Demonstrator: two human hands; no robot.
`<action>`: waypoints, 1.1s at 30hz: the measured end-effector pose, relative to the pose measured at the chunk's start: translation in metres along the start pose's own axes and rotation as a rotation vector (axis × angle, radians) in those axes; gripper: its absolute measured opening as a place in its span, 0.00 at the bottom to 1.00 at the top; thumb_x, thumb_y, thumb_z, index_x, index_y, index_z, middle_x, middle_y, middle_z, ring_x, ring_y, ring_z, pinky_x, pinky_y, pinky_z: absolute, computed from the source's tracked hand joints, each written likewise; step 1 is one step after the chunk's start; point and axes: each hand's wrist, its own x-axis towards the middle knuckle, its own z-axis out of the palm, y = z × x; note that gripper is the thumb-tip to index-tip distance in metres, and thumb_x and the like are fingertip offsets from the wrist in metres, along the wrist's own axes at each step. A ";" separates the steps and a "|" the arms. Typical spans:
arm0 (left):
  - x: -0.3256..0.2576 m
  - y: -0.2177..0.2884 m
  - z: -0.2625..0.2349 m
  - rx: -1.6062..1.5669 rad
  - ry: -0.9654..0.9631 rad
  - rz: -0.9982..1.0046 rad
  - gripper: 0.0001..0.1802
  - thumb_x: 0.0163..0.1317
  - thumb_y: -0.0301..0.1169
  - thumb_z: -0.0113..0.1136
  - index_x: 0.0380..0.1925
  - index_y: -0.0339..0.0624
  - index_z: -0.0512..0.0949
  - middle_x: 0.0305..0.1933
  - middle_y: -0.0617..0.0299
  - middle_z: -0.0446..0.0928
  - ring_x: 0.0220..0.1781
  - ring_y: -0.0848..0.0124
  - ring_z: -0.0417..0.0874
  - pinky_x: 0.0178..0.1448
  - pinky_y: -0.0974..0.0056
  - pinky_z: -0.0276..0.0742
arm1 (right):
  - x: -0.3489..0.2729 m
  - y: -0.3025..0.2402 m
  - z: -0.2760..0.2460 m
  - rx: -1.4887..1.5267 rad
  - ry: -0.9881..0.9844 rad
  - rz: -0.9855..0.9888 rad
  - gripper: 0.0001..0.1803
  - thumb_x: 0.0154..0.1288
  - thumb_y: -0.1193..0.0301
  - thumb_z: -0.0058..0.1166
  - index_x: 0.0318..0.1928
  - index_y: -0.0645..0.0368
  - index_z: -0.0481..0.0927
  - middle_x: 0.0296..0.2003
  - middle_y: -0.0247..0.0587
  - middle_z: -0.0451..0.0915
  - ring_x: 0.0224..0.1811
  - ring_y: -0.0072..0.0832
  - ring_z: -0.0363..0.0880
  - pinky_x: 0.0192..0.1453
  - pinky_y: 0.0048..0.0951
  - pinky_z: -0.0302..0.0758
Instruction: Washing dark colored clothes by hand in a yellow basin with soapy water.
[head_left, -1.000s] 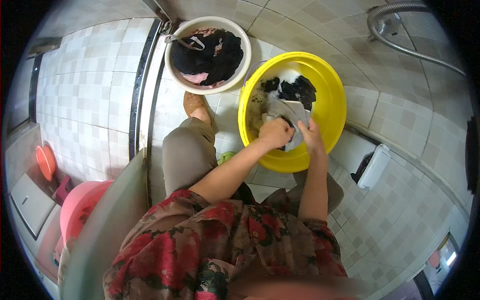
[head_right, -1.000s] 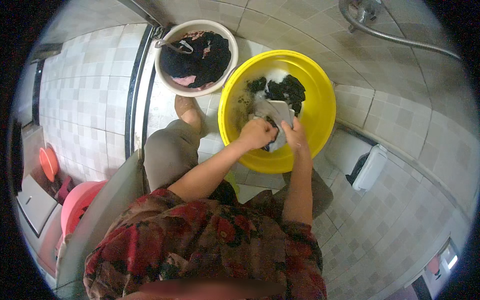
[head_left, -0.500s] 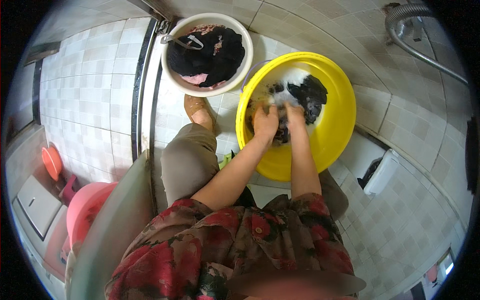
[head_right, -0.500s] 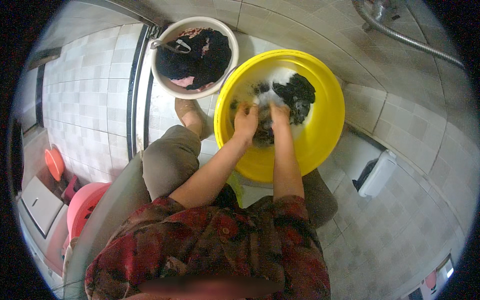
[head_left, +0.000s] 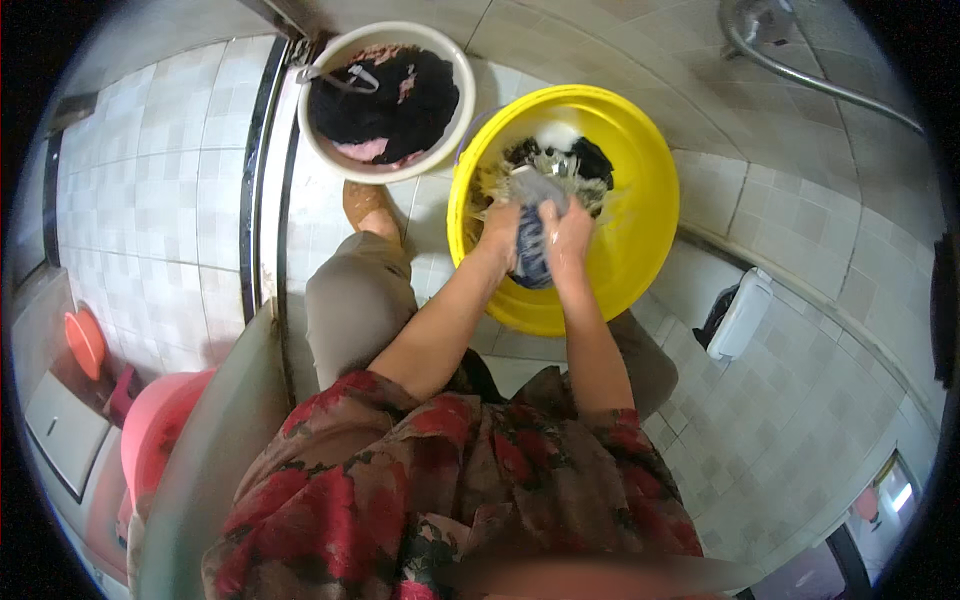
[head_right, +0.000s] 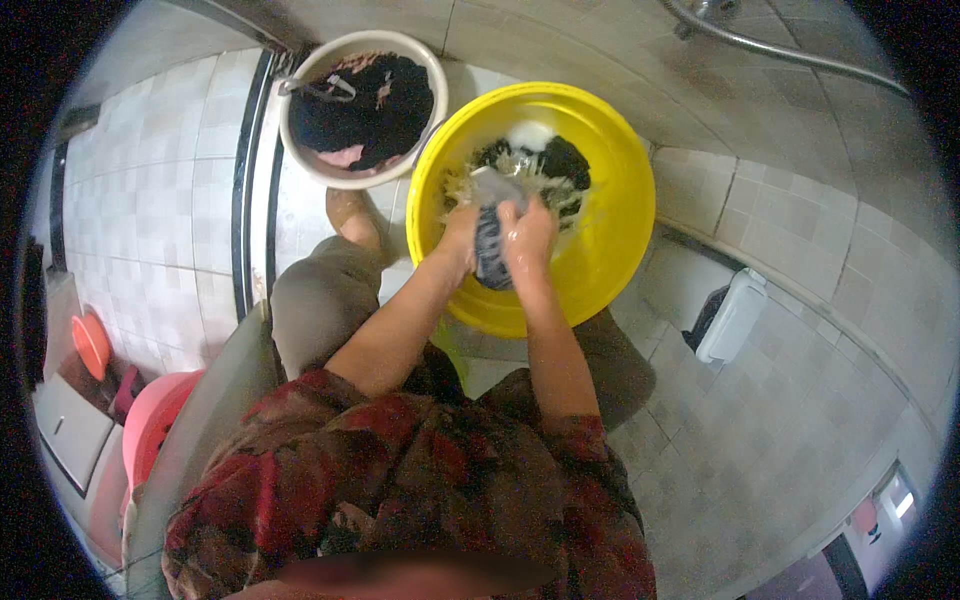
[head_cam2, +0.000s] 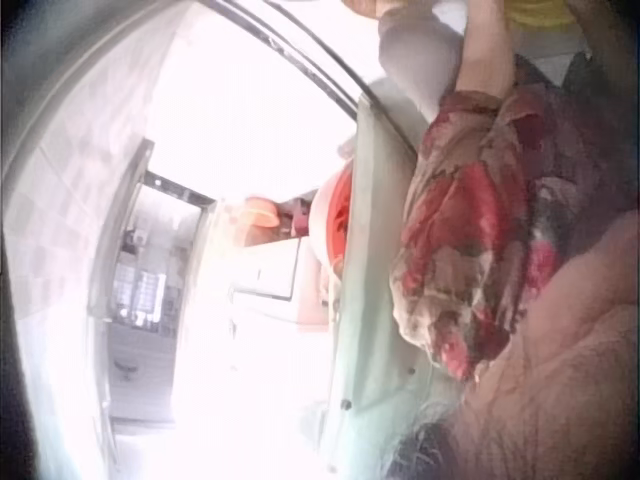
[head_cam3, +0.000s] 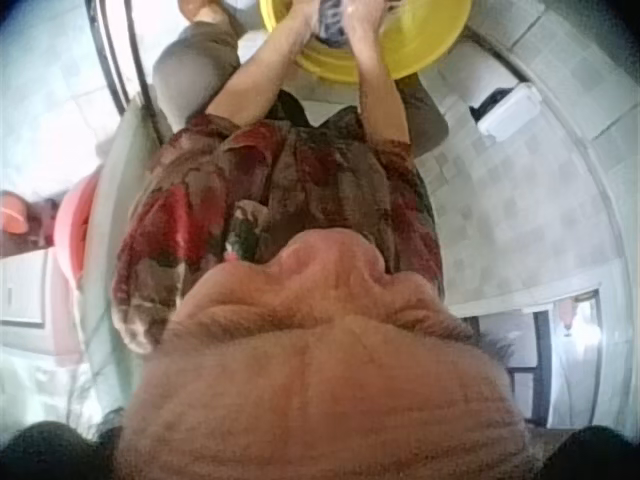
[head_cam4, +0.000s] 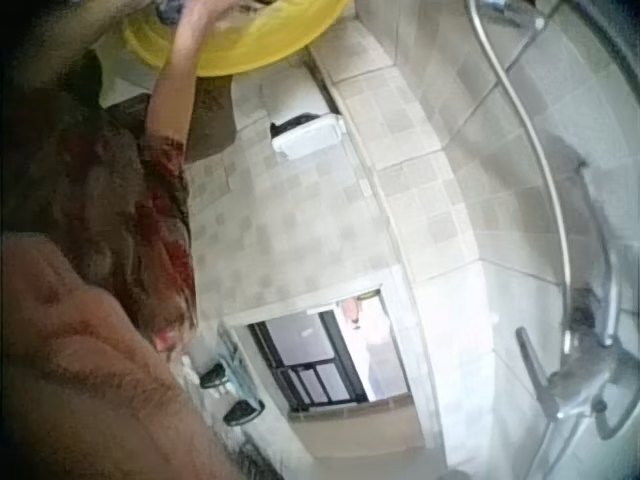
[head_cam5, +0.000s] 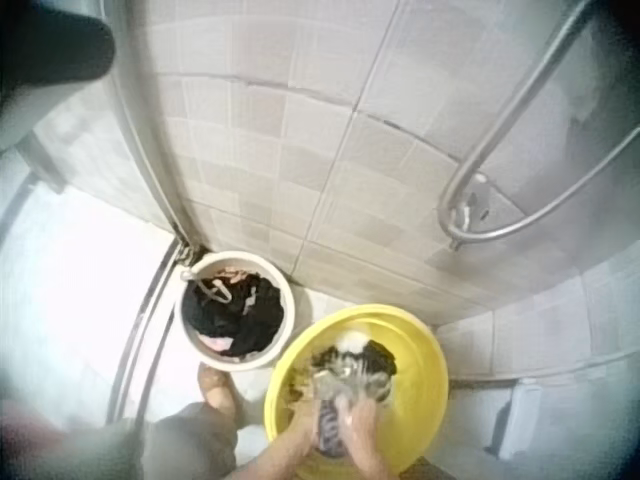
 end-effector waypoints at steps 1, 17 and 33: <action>-0.009 0.000 0.025 0.111 0.086 -0.002 0.13 0.62 0.33 0.48 0.42 0.37 0.74 0.37 0.53 0.78 0.35 0.64 0.81 0.36 0.57 0.79 | 0.028 0.042 0.006 -0.274 0.013 0.132 0.19 0.54 0.59 0.54 0.40 0.62 0.76 0.32 0.63 0.78 0.37 0.57 0.77 0.41 0.51 0.72; 0.010 -0.039 -0.005 0.635 0.518 0.374 0.43 0.57 0.40 0.57 0.67 0.36 0.49 0.65 0.38 0.59 0.66 0.51 0.63 0.68 0.58 0.58 | 0.044 0.095 0.085 -0.711 -0.615 -0.066 0.28 0.54 0.61 0.57 0.58 0.46 0.69 0.56 0.55 0.67 0.54 0.50 0.70 0.54 0.41 0.70; 0.043 -0.023 -0.030 0.809 0.200 0.404 0.26 0.67 0.53 0.39 0.45 0.43 0.73 0.42 0.56 0.76 0.40 0.64 0.78 0.44 0.56 0.77 | -0.060 -0.045 -0.050 0.589 -0.596 0.056 0.16 0.62 0.65 0.47 0.37 0.67 0.78 0.28 0.38 0.79 0.28 0.23 0.73 0.35 0.26 0.70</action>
